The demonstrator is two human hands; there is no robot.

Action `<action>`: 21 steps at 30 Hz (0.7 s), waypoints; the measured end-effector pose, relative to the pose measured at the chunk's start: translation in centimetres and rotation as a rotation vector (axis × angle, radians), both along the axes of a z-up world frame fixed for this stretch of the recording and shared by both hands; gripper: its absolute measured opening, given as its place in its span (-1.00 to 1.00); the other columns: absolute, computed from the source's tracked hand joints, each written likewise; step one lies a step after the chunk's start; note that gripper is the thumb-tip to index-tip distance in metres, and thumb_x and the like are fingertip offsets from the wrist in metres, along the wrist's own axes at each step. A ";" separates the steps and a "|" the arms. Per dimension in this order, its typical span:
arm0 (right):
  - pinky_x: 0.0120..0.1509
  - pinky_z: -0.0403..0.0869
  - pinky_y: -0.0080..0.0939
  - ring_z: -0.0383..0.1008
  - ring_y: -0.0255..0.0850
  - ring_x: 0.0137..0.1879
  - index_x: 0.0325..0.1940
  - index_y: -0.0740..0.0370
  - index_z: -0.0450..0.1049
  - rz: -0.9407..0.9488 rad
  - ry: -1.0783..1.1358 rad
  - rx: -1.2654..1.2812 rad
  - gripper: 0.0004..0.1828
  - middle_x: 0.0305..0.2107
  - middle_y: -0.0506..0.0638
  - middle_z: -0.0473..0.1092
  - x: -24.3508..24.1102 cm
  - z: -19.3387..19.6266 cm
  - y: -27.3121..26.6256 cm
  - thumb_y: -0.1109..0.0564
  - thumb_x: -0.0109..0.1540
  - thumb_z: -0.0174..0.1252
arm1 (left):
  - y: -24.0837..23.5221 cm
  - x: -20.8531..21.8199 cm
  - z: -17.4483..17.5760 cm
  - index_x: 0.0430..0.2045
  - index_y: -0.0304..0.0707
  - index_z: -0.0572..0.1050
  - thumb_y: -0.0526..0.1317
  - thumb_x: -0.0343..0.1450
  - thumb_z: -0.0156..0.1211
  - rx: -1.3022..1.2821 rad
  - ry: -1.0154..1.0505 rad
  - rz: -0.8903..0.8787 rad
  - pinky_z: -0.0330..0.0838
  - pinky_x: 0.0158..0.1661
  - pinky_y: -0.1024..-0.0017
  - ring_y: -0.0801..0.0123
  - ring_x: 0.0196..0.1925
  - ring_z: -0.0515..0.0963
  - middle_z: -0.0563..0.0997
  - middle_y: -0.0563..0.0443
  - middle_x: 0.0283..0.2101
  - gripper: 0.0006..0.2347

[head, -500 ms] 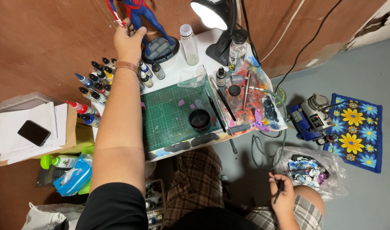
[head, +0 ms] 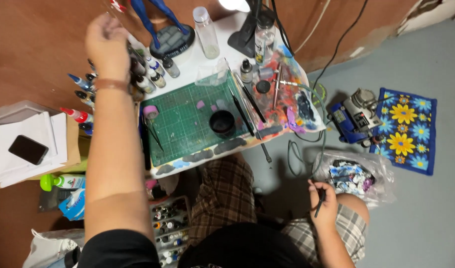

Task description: Applying paint and a final airbrushing layer to a Spider-Man action figure at a workstation.

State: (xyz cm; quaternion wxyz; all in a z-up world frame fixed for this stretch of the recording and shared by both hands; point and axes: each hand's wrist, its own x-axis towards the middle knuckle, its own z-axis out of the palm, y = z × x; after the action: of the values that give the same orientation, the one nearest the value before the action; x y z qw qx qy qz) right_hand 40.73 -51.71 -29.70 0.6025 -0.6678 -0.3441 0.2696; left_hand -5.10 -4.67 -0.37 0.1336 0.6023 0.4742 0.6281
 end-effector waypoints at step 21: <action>-0.10 0.41 -0.30 0.34 -0.30 -0.26 0.13 0.09 0.35 -0.196 0.101 0.108 -0.83 -0.38 -0.04 0.32 1.7 0.1 0.5 0.07 0.50 -0.07 | -32.3 -15.4 -8.2 -0.25 -0.21 0.63 -0.35 0.43 0.21 0.021 -0.007 0.550 0.48 -0.03 0.43 0.35 -0.12 0.62 0.68 0.03 -0.22 -0.90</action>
State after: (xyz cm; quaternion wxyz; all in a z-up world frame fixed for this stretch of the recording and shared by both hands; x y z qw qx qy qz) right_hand 42.40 -51.17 -29.56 0.6775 -0.6505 -0.2605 0.2236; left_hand -20.48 -36.94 -8.53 -0.0464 0.4502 0.6129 0.6478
